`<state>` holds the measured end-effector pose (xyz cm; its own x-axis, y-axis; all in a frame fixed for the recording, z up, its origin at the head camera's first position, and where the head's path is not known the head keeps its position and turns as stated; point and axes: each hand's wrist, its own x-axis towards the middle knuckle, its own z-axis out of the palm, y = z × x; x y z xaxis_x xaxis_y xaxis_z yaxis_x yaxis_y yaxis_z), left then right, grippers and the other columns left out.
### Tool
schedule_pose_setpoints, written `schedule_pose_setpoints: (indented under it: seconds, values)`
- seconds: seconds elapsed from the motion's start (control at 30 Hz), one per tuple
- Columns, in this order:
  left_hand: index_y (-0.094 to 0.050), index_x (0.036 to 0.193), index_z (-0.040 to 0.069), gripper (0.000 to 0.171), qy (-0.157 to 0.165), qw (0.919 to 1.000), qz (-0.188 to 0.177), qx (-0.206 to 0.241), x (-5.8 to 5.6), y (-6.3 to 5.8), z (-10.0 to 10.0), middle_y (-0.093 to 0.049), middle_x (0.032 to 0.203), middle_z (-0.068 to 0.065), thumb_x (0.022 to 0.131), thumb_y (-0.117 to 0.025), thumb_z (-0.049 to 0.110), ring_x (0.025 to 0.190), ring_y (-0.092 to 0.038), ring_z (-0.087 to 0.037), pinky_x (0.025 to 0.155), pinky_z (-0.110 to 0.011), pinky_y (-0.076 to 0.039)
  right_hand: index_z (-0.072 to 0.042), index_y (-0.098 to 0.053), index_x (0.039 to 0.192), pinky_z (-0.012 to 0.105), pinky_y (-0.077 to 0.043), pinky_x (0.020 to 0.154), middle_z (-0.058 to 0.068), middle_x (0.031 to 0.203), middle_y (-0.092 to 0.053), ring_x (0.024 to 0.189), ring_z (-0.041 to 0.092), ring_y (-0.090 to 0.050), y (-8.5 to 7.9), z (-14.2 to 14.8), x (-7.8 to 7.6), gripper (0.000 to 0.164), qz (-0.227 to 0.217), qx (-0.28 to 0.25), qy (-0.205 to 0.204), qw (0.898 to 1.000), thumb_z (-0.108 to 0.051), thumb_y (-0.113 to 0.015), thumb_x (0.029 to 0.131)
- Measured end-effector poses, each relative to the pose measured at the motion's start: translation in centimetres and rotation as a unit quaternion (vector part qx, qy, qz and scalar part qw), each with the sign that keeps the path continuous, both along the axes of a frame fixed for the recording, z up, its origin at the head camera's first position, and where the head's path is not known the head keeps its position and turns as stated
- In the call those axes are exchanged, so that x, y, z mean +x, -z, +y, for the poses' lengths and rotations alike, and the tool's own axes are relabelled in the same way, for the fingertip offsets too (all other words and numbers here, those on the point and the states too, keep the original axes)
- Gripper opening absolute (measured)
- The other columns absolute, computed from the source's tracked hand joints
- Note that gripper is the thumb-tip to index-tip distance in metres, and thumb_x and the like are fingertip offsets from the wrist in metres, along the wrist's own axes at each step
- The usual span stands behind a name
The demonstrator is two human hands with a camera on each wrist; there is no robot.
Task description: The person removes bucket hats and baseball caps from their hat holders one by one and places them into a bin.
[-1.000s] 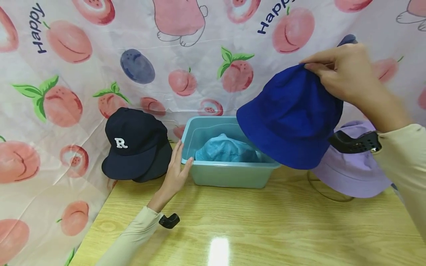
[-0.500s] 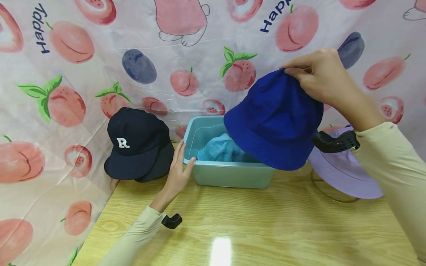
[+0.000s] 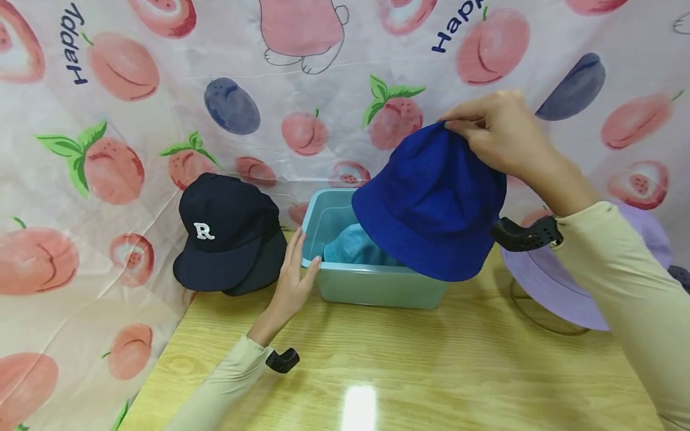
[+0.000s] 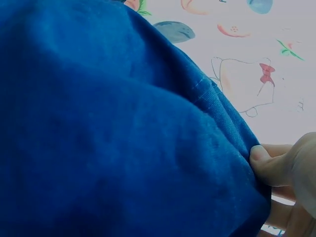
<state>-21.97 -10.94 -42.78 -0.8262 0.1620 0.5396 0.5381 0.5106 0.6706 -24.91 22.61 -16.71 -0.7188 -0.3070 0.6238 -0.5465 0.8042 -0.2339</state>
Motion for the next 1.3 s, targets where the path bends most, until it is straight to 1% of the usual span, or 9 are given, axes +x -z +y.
schedule_pose_setpoints:
  seconds: [0.03,0.13,0.4,0.5,0.57,0.67,0.97,1.13,1.3]
  values:
    - [-0.023,0.148,-0.002,0.065,0.001,1.0,0.001,-0.001,0.0,0.0,0.0,-0.011,0.157,-0.007,0.1,-0.045,0.035,0.141,-0.018,-0.022,0.108,-0.048,-0.025,-0.006,-0.076,0.096,0.004,-0.034,0.063,0.011,0.087,-0.072,0.067,-0.027,-0.043,0.1,-0.2,-0.1,0.013,-0.003,-0.001,-0.002,1.0,-0.011,-0.067,0.088]
    - [-0.023,0.148,-0.001,0.065,0.001,1.0,-0.002,-0.005,-0.1,0.0,0.0,-0.011,0.157,-0.007,0.1,-0.045,0.035,0.142,-0.017,-0.022,0.109,-0.048,-0.025,-0.005,-0.076,0.098,0.004,-0.035,0.063,0.016,0.09,-0.071,0.068,-0.028,-0.042,0.1,-0.7,-0.3,0.014,-0.014,0.002,-0.006,1.0,-0.009,-0.066,0.088]
    - [-0.022,0.149,-0.001,0.065,0.001,0.9999,-0.011,-0.007,0.0,-0.2,-0.1,-0.01,0.157,-0.007,0.1,-0.044,0.037,0.142,-0.016,-0.02,0.109,-0.047,-0.025,-0.007,-0.076,0.1,0.007,-0.034,0.06,0.015,0.091,-0.071,0.067,-0.025,-0.041,0.6,-2.3,-1.0,0.016,-0.034,0.005,-0.01,0.999,-0.011,-0.066,0.088]
    - [-0.022,0.148,-0.001,0.066,0.004,0.9999,-0.013,-0.008,0.0,-0.3,-0.1,-0.011,0.157,-0.008,0.1,-0.043,0.038,0.142,-0.016,-0.02,0.109,-0.047,-0.024,-0.007,-0.076,0.102,0.005,-0.035,0.063,0.015,0.095,-0.071,0.076,-0.01,-0.055,1.0,-2.9,-1.3,0.017,-0.048,0.003,-0.016,0.999,-0.011,-0.064,0.09]
    - [-0.022,0.149,0.0,0.065,0.003,0.9999,-0.012,-0.009,0.1,-0.3,-0.1,-0.011,0.157,-0.01,0.1,-0.043,0.038,0.142,-0.016,-0.02,0.109,-0.047,-0.024,-0.006,-0.075,0.103,0.005,-0.035,0.064,0.015,0.096,-0.071,0.083,0.007,-0.064,1.2,-3.3,-1.5,0.018,-0.059,0.003,-0.021,0.998,-0.012,-0.063,0.091]
    - [-0.022,0.149,0.001,0.064,0.002,0.9999,-0.011,-0.008,0.1,-0.3,-0.2,-0.013,0.157,-0.011,0.1,-0.043,0.037,0.142,-0.017,-0.02,0.109,-0.047,-0.024,-0.006,-0.074,0.105,0.004,-0.034,0.065,0.016,0.097,-0.07,0.09,0.029,-0.066,1.6,-3.9,-1.9,0.019,-0.075,0.004,-0.032,0.997,-0.011,-0.061,0.092]
    - [-0.023,0.148,-0.002,0.063,-0.005,0.9999,-0.004,-0.012,0.0,-0.3,-0.1,-0.013,0.156,-0.012,0.1,-0.045,0.033,0.141,-0.018,-0.021,0.109,-0.046,-0.025,-0.003,-0.074,0.103,0.005,-0.037,0.065,0.016,0.097,-0.07,0.087,0.027,-0.066,2.8,-4.8,-3.5,0.018,-0.087,0.003,-0.062,0.994,-0.008,-0.062,0.091]
    - [-0.022,0.149,0.0,0.064,-0.007,0.9999,-0.004,-0.014,0.0,-0.3,-0.1,-0.013,0.156,-0.011,0.1,-0.044,0.035,0.141,-0.018,-0.021,0.11,-0.045,-0.024,-0.003,-0.074,0.104,0.014,-0.046,0.07,0.017,0.099,-0.07,0.09,0.028,-0.066,3.4,-5.0,-4.4,0.019,-0.12,-0.005,-0.058,0.991,-0.008,-0.061,0.091]
    - [-0.022,0.148,-0.001,0.064,-0.01,0.9998,-0.003,-0.016,-0.1,-0.2,-0.1,-0.012,0.157,-0.009,0.1,-0.044,0.035,0.141,-0.018,-0.021,0.11,-0.045,-0.024,-0.001,-0.073,0.105,0.04,-0.051,0.08,0.019,0.099,-0.069,0.091,0.029,-0.064,4.1,-5.2,-5.4,0.019,-0.132,-0.006,-0.059,0.989,-0.007,-0.06,0.092]
